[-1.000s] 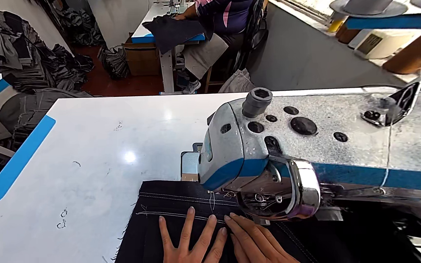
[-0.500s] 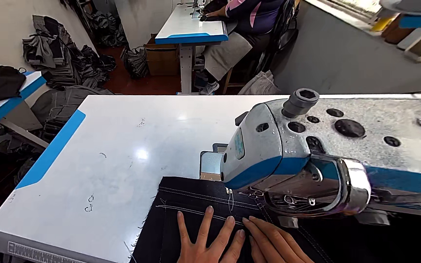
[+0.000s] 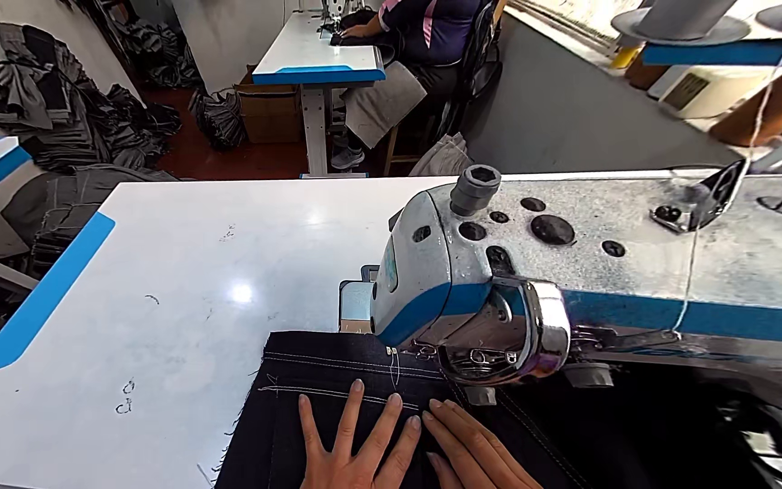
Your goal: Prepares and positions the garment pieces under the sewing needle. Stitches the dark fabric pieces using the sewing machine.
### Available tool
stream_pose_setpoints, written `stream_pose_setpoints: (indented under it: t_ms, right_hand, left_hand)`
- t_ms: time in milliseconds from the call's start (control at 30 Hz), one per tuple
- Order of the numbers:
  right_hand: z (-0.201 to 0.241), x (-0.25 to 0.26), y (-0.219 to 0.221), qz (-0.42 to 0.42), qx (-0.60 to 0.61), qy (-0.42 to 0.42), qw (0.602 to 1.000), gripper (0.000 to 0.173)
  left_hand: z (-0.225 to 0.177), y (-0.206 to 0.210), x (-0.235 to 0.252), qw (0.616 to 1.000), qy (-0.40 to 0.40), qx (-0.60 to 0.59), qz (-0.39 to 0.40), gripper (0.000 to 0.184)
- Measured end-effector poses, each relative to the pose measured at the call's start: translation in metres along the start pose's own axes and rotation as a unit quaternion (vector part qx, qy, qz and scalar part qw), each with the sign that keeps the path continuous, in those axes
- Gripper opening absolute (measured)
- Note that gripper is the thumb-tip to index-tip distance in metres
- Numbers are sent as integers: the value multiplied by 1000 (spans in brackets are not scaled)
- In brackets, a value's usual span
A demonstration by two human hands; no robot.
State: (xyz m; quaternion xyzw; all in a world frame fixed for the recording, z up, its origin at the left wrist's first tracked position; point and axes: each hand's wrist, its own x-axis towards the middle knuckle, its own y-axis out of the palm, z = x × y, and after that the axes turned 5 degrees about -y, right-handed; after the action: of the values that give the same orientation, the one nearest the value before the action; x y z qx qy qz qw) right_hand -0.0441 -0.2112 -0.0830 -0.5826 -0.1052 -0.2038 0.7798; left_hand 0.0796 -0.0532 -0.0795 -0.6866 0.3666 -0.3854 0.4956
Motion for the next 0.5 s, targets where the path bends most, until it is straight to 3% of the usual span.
stream_pose_setpoints:
  t_ms: [233,400,500]
  right_hand:
    - [-1,0,3,-9,-16,-11,1000,28]
    - [5,-4,-15,88,-38,6,995,40]
    - [-8,-5,-12,101,-35,0,994,50]
  left_hand:
    - [0,1,0,1000,-1,-1,-6,72]
    - [2,1,-1,1000,4,4,-14,72]
    - [4,3,1,1000,3,11,-20,73]
